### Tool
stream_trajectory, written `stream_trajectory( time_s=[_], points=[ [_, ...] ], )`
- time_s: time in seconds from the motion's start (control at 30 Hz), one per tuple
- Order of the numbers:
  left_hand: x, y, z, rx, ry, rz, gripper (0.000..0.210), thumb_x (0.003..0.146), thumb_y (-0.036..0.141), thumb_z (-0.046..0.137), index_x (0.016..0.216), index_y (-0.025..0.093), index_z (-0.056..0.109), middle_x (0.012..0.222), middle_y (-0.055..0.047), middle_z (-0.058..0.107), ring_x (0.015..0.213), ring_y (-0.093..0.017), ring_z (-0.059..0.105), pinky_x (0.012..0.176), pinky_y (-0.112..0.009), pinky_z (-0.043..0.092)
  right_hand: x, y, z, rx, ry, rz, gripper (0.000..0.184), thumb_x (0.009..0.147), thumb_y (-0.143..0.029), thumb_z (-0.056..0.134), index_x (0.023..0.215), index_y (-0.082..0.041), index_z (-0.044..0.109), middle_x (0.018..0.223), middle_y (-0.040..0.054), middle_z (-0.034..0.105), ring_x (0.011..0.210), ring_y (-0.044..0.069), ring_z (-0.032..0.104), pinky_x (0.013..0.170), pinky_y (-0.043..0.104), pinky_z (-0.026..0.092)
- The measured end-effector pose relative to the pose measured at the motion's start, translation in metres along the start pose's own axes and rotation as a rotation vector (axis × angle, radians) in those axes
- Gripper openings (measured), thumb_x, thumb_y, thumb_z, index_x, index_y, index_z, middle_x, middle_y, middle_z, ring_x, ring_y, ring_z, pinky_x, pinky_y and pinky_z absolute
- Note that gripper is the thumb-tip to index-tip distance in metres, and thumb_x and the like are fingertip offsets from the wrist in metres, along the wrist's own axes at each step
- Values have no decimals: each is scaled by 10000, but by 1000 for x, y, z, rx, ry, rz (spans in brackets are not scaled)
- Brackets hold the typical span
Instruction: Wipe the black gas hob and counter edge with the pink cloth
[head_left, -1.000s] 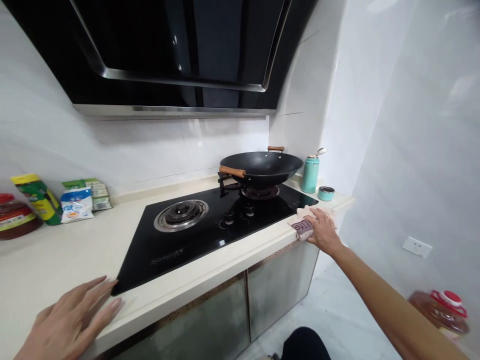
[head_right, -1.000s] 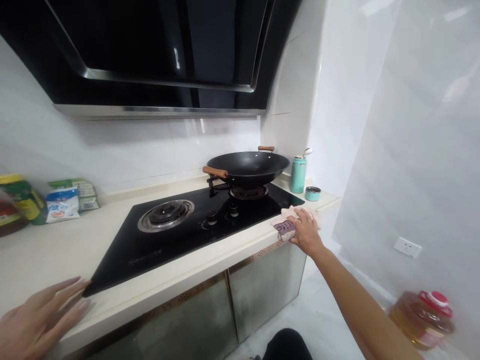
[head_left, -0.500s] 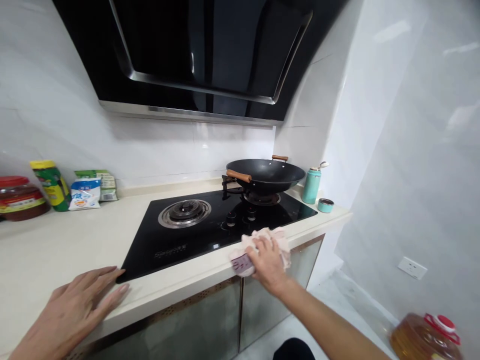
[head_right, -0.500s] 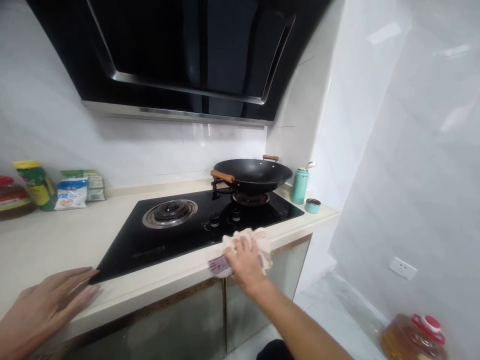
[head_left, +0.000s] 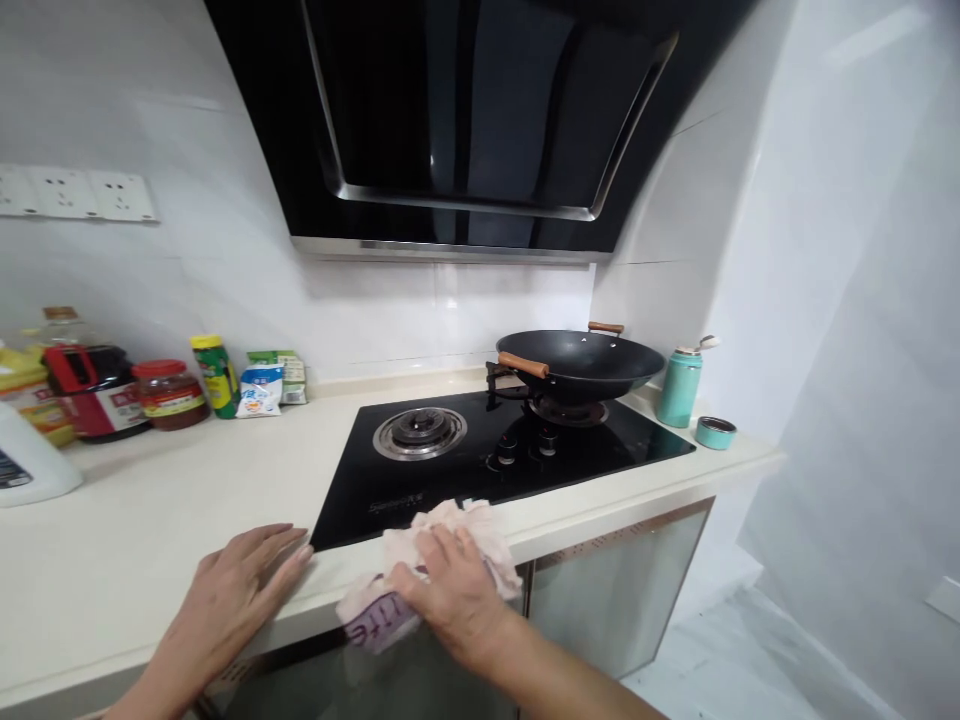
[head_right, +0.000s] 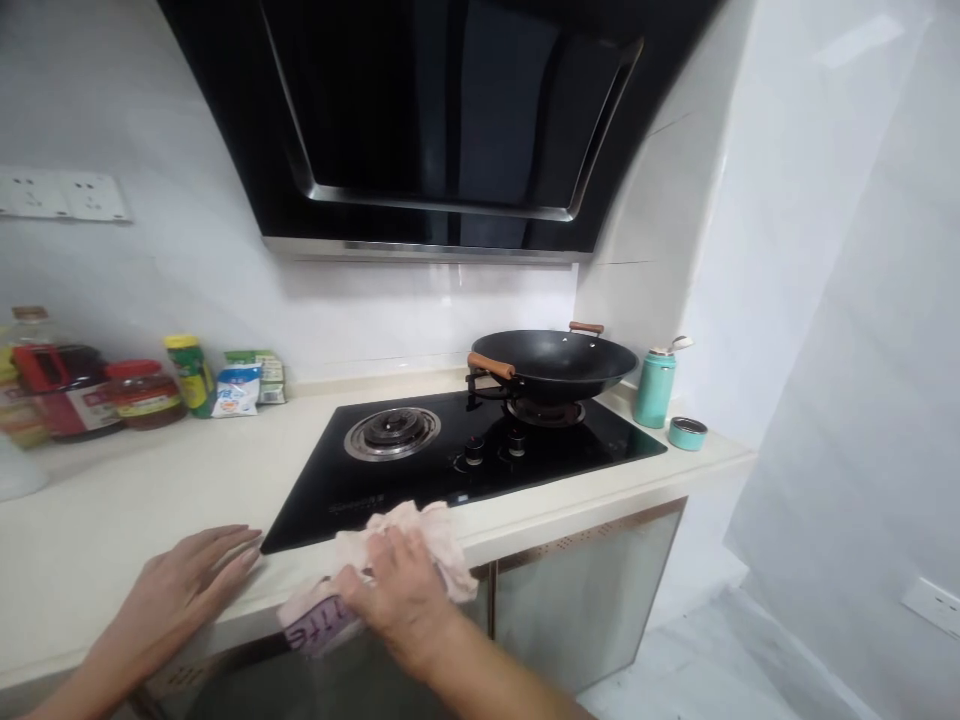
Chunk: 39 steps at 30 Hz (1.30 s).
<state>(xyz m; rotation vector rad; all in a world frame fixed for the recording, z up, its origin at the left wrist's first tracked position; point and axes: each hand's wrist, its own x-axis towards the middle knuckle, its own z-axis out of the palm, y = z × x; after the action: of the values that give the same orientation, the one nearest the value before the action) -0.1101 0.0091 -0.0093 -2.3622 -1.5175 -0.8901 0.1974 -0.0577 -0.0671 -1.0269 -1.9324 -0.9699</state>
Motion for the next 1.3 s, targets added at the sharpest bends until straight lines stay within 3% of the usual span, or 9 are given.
stream_trajectory(
  time_s=[0.1,0.37,0.5,0.67,0.8,0.93,1.07,1.17,1.3],
  points=[
    [-3,3,-5,-15,-36,-14,530,931,669,416,1128,307,749,1244,-45,731,1201,-294,633,1018,-443,477,-25,44,-27,1,10,-5,334,907,-196,624,1223,-298,587,1255,115,618,1203,277,547,992,496,441],
    [-5,27,-15,-33,-96,-3,513,966,629,416,1203,294,723,1277,-60,707,1255,-304,587,1030,-470,426,-120,191,-95,-122,-329,166,509,784,-306,754,1269,-259,609,1390,178,550,1327,353,470,1031,539,388],
    [-5,33,-16,-69,-48,-2,509,970,633,418,1182,283,721,1271,-73,701,1231,-303,597,1034,-469,416,-132,217,-113,-235,-388,248,508,765,-323,757,1238,-207,614,1369,194,558,1281,364,494,1019,521,394],
    [-4,41,-19,-81,-25,13,522,967,635,422,1203,262,702,1290,-93,684,1235,-303,589,1060,-476,402,-93,160,-95,-222,-425,290,530,694,-293,813,1190,-212,642,1253,178,629,1180,369,533,986,511,396],
    [-6,44,-21,-115,-8,-5,509,958,627,437,1203,269,703,1308,-91,674,1239,-294,583,1079,-472,392,-46,64,-47,-76,-440,239,550,721,-219,788,1244,-244,619,1295,185,616,1236,400,499,1023,596,357],
    [-8,40,-20,-194,6,-13,508,958,621,430,1209,275,706,1305,-80,685,1255,-292,579,1084,-478,395,6,-34,6,53,-273,116,399,886,-152,628,1263,-271,576,1314,151,628,1246,346,534,1013,605,399],
    [-7,32,-19,-318,16,-53,508,953,612,431,1191,266,718,1293,-69,698,1258,-283,586,1109,-474,407,57,-107,39,120,-250,-33,364,978,-225,510,1342,-227,524,1277,171,643,1188,337,584,973,588,467],
    [-4,27,-22,-481,38,-128,542,956,615,399,1150,233,731,1254,-69,717,1236,-265,605,1119,-438,433,83,-131,45,120,-244,-40,414,1000,-232,441,1412,-203,475,1200,159,670,1123,317,610,967,567,482],
    [-3,22,-25,-539,16,-213,567,947,635,385,1134,231,737,1255,-59,719,1234,-261,611,1142,-440,428,83,-113,33,160,-163,-142,354,988,-289,477,1336,-263,537,1149,121,669,1069,290,600,965,521,479]
  ],
)
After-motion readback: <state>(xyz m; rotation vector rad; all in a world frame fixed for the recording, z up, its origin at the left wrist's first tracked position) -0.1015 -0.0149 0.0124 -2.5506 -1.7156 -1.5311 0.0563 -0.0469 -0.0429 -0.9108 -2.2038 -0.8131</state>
